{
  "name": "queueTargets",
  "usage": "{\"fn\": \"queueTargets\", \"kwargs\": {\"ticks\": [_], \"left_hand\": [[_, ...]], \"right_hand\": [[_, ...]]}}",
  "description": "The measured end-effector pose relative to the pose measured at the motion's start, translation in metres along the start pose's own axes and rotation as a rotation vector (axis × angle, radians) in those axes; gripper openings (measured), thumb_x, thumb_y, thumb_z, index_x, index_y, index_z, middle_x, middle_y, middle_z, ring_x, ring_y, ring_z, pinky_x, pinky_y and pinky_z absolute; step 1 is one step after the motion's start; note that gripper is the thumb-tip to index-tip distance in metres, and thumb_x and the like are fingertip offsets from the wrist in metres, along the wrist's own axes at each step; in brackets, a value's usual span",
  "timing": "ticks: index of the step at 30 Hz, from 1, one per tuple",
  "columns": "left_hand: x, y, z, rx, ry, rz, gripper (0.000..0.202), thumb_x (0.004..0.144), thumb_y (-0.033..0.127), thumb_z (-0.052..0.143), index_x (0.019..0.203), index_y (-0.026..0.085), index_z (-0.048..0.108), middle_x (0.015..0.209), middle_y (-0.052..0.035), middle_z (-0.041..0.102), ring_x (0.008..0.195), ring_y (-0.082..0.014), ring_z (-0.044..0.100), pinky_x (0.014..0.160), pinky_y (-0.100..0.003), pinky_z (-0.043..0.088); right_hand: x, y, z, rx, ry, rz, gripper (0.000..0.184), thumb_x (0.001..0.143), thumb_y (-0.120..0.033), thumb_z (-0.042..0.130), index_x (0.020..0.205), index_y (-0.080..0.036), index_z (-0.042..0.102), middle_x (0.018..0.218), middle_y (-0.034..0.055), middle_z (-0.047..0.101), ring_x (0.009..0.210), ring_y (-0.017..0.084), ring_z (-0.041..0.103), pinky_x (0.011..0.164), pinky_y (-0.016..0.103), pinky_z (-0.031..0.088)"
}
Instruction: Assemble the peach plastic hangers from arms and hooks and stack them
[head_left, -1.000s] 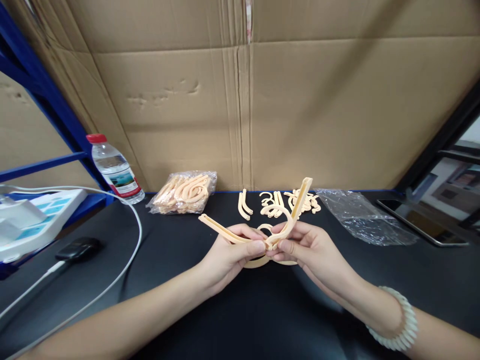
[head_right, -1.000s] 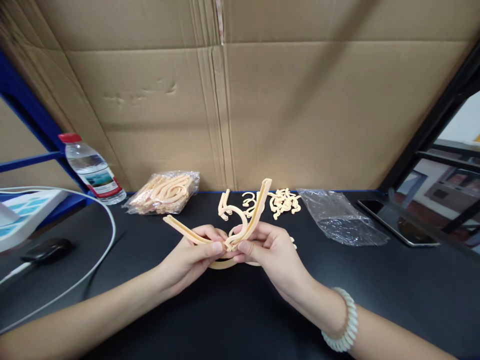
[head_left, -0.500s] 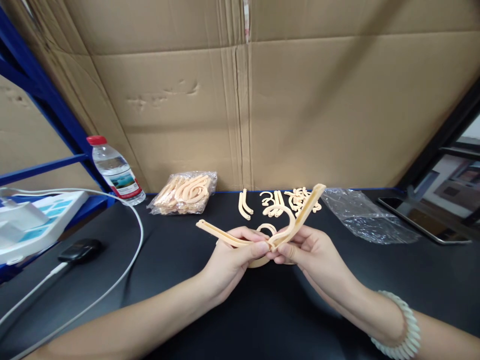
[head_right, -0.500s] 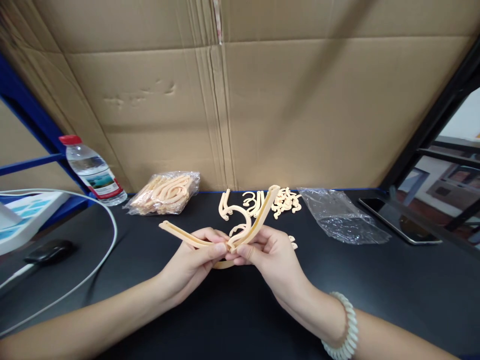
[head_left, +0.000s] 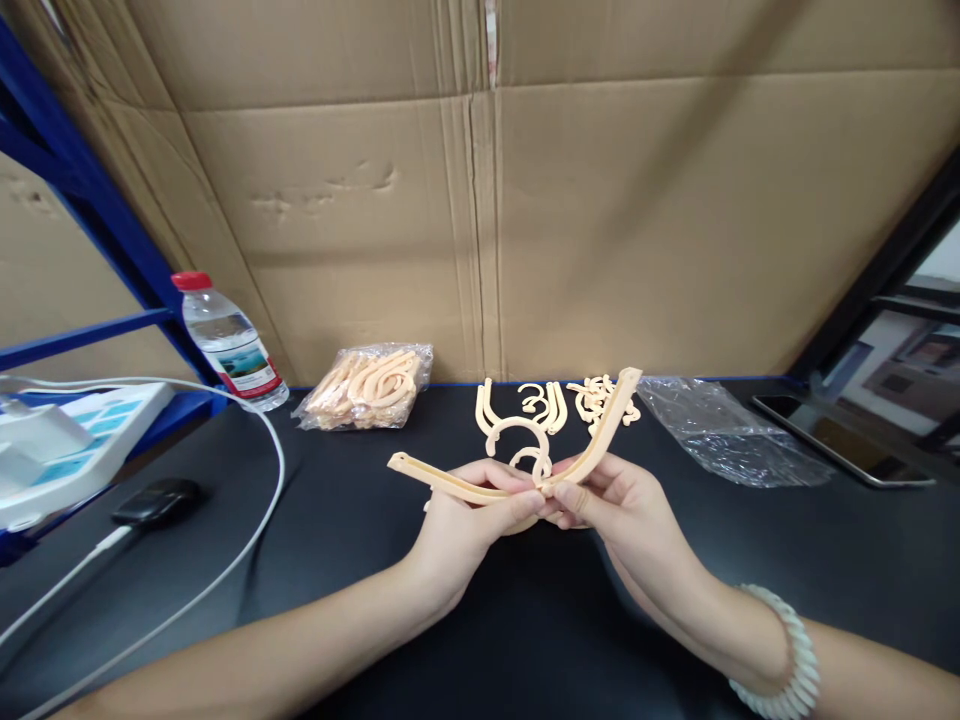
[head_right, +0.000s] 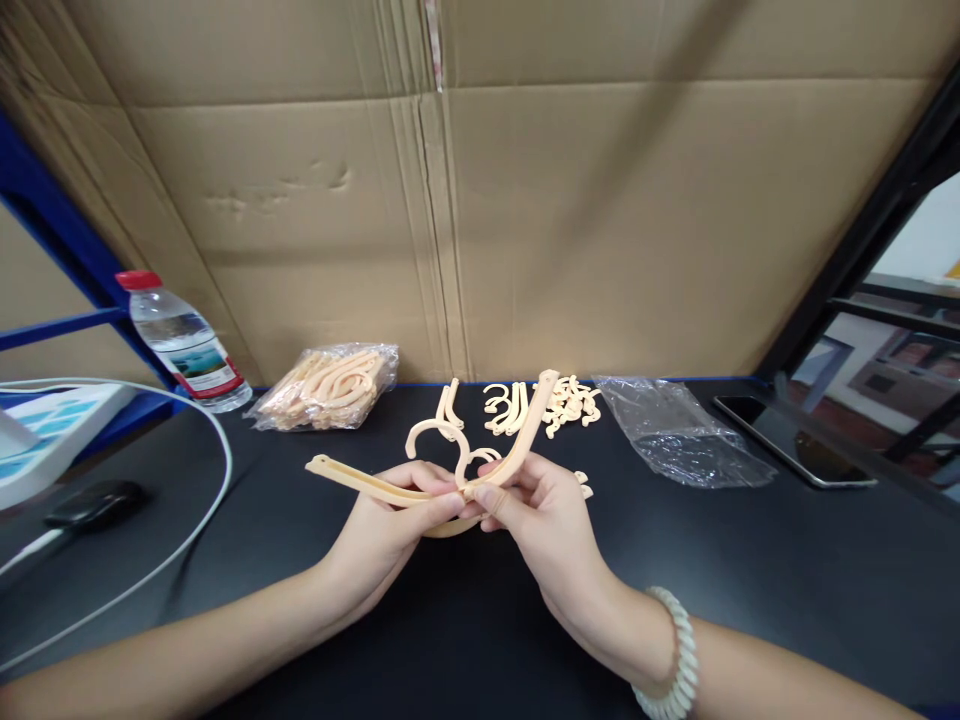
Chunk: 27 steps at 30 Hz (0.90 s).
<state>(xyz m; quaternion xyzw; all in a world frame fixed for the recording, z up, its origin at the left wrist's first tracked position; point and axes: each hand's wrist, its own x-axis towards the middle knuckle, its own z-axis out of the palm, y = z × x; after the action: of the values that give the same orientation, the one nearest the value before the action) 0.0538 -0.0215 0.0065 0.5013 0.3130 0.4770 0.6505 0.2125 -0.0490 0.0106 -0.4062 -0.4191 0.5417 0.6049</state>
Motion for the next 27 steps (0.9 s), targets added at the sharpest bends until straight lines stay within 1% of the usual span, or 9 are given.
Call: {"fn": "queueTargets", "kwargs": {"ticks": [5, 10, 12, 14, 18, 20, 23, 25, 27], "left_hand": [[-0.001, 0.0, 0.0, 0.072, 0.018, 0.031, 0.017, 0.068, 0.02, 0.084, 0.067, 0.013, 0.068, 0.082, -0.0053, 0.076, 0.076, -0.0171, 0.072, 0.073, -0.027, 0.057], [0.005, 0.006, -0.006, 0.083, 0.027, -0.011, 0.017, 0.066, 0.021, 0.085, 0.072, 0.013, 0.071, 0.077, -0.0053, 0.076, 0.075, -0.0175, 0.072, 0.072, -0.026, 0.057], [0.009, 0.008, -0.01, 0.076, 0.057, -0.019, 0.018, 0.064, 0.021, 0.087, 0.071, 0.013, 0.072, 0.076, -0.0041, 0.076, 0.073, -0.0153, 0.071, 0.07, -0.023, 0.056], [0.014, 0.01, -0.013, 0.061, 0.077, -0.037, 0.019, 0.062, 0.02, 0.087, 0.07, 0.013, 0.072, 0.075, -0.0032, 0.075, 0.071, -0.0125, 0.069, 0.069, -0.02, 0.055], [0.021, 0.012, -0.018, 0.005, 0.099, -0.071, 0.02, 0.062, 0.021, 0.088, 0.071, 0.013, 0.072, 0.072, -0.0013, 0.073, 0.07, -0.0082, 0.067, 0.071, -0.015, 0.053], [0.023, 0.015, -0.021, -0.036, 0.067, -0.095, 0.02, 0.064, 0.024, 0.087, 0.073, 0.013, 0.072, 0.076, -0.0018, 0.073, 0.076, -0.0091, 0.067, 0.076, -0.016, 0.054], [0.029, 0.024, -0.028, -0.043, -0.013, -0.157, 0.024, 0.065, 0.029, 0.086, 0.078, 0.014, 0.073, 0.083, -0.0039, 0.072, 0.083, -0.014, 0.069, 0.078, -0.022, 0.056], [0.033, 0.032, -0.035, 0.026, -0.064, -0.158, 0.026, 0.062, 0.028, 0.087, 0.08, 0.014, 0.072, 0.085, -0.0032, 0.071, 0.081, -0.0144, 0.068, 0.075, -0.024, 0.057], [0.037, 0.042, -0.042, 0.206, -0.159, -0.122, 0.027, 0.061, 0.024, 0.087, 0.081, 0.015, 0.072, 0.083, -0.0014, 0.07, 0.074, -0.0118, 0.067, 0.07, -0.021, 0.055]], "right_hand": [[0.002, 0.004, 0.0, -0.013, 0.009, 0.04, 0.037, 0.058, -0.041, 0.088, 0.078, -0.016, 0.068, 0.072, 0.0027, 0.071, 0.063, 0.014, 0.066, 0.052, 0.021, 0.051], [0.01, -0.008, -0.008, -0.102, -0.108, 0.049, 0.031, 0.064, -0.036, 0.085, 0.082, -0.017, 0.068, 0.083, 0.0025, 0.068, 0.069, 0.012, 0.064, 0.055, 0.019, 0.052], [0.02, -0.017, -0.018, -0.1, -0.114, 0.006, 0.028, 0.067, -0.034, 0.084, 0.084, -0.018, 0.069, 0.082, 0.0001, 0.064, 0.066, 0.008, 0.059, 0.053, 0.017, 0.049], [0.033, -0.027, -0.033, -0.105, -0.129, -0.028, 0.025, 0.069, -0.033, 0.083, 0.083, -0.019, 0.069, 0.075, -0.0029, 0.059, 0.058, 0.005, 0.052, 0.048, 0.015, 0.046], [0.058, -0.045, -0.064, -0.364, -0.341, 0.003, 0.023, 0.068, -0.031, 0.083, 0.08, -0.017, 0.069, 0.069, -0.0016, 0.06, 0.057, 0.008, 0.055, 0.049, 0.019, 0.048], [0.066, -0.052, -0.076, -0.465, -0.397, -0.006, 0.022, 0.068, -0.03, 0.083, 0.078, -0.017, 0.069, 0.068, -0.0012, 0.061, 0.057, 0.009, 0.056, 0.051, 0.021, 0.049], [0.07, -0.064, -0.091, -0.599, -0.437, -0.054, 0.022, 0.067, -0.032, 0.083, 0.075, -0.017, 0.069, 0.072, 0.0003, 0.065, 0.062, 0.011, 0.058, 0.057, 0.025, 0.05], [0.069, -0.073, -0.099, -0.706, -0.461, -0.095, 0.021, 0.067, -0.033, 0.083, 0.074, -0.017, 0.07, 0.074, 0.0015, 0.067, 0.066, 0.013, 0.06, 0.061, 0.026, 0.049], [0.069, -0.08, -0.107, -0.786, -0.484, -0.119, 0.022, 0.066, -0.034, 0.084, 0.073, -0.017, 0.071, 0.073, 0.002, 0.068, 0.067, 0.014, 0.061, 0.063, 0.027, 0.048]]}}
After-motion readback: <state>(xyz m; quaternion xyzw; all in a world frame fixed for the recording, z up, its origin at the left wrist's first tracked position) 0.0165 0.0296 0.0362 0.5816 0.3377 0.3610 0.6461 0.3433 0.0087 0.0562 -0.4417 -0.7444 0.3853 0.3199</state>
